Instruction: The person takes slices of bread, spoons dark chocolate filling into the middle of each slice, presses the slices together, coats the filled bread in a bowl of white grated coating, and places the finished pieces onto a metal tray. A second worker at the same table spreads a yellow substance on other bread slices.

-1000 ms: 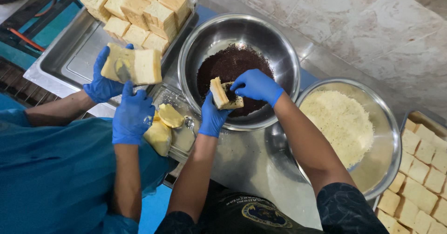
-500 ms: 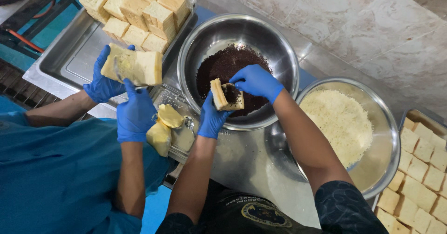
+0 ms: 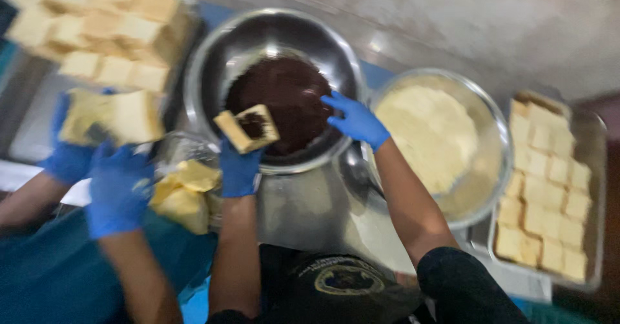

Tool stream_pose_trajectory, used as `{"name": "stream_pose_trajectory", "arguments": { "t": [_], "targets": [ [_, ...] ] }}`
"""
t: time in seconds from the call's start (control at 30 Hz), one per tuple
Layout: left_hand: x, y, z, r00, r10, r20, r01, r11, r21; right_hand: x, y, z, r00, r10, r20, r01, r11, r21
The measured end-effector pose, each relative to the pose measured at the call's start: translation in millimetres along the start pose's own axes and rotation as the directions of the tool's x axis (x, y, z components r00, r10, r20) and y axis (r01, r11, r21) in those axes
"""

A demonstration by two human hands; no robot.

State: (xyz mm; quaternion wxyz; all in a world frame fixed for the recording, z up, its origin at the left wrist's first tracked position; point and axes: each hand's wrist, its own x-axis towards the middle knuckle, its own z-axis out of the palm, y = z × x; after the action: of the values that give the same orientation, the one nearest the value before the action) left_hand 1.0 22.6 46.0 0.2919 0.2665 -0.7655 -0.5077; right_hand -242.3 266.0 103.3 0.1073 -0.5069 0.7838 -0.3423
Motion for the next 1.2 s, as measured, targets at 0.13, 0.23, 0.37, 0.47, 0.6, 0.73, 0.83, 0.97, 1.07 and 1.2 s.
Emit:
{"name": "stream_pose_trajectory", "arguments": {
  "t": [0.13,0.23,0.37,0.47,0.6,0.73,0.83,0.97,1.07,1.2],
  "targets": [
    [-2,7,0,1.000,0.010,0.004,-0.010,0.994,-0.109,-133,62,-57,0.842,0.510,-0.177,-0.479,0.857,0.189],
    [-6,19,8,1.000,0.000,0.028,0.002,0.998,-0.067,-212,82,-47,0.769,0.637,-0.055,-0.639,0.766,-0.073],
    [-2,27,36,0.959,-0.171,0.227,0.277,0.735,-0.619,-251,73,1,0.754,0.640,0.147,-0.632,0.768,-0.105],
    [-2,26,57,0.876,-0.246,0.414,0.455,0.138,-0.880,-226,64,23,0.896,0.431,0.106,-0.420,0.900,-0.115],
    [-11,24,75,0.853,-0.193,0.485,0.492,-0.017,-0.871,-203,60,24,0.896,0.416,0.151,-0.372,0.893,-0.253],
    [-17,27,80,0.778,-0.344,0.526,0.513,-0.137,-0.847,-222,63,10,0.696,0.636,0.334,-0.526,0.768,-0.365],
    [-23,32,82,0.766,-0.368,0.528,0.512,-0.149,-0.846,-226,71,15,0.834,0.498,0.238,-0.405,0.845,-0.348],
    [-28,42,86,0.727,-0.398,0.559,0.576,-0.090,-0.813,-224,76,25,0.869,0.449,0.208,-0.381,0.875,-0.300],
    [-32,45,90,0.738,-0.389,0.551,0.584,-0.038,-0.811,-240,81,15,0.748,0.565,0.349,-0.484,0.824,-0.295],
    [-43,41,105,0.745,-0.423,0.515,0.600,0.089,-0.795,-249,81,7,0.887,0.407,0.219,-0.380,0.912,-0.155]
  ]
}}
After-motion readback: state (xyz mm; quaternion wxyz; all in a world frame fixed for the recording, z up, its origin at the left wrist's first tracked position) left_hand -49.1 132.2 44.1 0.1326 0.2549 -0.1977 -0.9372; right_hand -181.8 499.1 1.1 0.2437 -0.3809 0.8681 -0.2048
